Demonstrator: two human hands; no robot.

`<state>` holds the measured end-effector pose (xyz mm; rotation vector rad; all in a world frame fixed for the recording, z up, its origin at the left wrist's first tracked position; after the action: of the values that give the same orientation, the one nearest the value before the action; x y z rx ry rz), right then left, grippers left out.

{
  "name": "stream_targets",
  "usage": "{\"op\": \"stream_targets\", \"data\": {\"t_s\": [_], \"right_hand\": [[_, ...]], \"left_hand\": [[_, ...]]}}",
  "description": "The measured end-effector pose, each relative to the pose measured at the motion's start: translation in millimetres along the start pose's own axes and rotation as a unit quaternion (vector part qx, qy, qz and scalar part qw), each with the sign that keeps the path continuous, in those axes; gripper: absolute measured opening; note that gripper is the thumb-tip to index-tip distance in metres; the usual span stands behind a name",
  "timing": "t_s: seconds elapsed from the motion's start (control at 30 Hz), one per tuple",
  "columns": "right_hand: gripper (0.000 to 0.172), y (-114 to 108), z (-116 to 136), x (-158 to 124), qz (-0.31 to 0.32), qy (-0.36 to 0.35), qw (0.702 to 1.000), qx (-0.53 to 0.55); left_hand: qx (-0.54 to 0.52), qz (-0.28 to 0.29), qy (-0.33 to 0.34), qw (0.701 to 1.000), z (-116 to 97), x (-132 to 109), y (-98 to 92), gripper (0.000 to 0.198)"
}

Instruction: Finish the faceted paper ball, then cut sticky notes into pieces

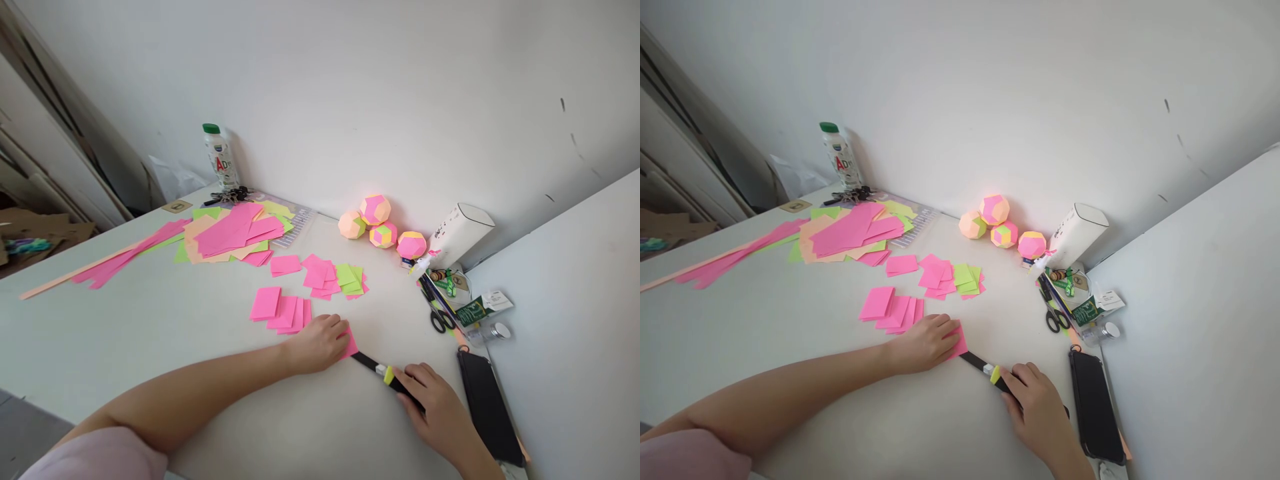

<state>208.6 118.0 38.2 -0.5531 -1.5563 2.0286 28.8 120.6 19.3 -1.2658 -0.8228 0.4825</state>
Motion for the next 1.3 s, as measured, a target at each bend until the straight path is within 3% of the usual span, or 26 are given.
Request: {"op": "stream_targets", "data": {"t_s": [0.67, 1.3], "right_hand": [[0.033, 2.8, 18.0, 6.7, -0.074, -0.012, 0.995, -0.068], [0.033, 1.6, 14.7, 6.8, -0.09, -0.01, 0.993, -0.081]], "left_hand": [[0.003, 0.003, -0.011, 1.0, 0.8, -0.3, 1.6, 0.023], [-0.01, 0.008, -0.015, 1.0, 1.1, -0.8, 3.1, 0.023]]}}
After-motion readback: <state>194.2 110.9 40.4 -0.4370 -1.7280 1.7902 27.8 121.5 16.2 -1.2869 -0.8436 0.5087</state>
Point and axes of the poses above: each hand's wrist, its own x-axis towards the middle knuckle, its own y-axis out of the palm, z = x × y, the point moved 8 cm from there along x, towards the middle knuckle, and after that the axes turned 6 degrees about z, right-handed, at the moved point
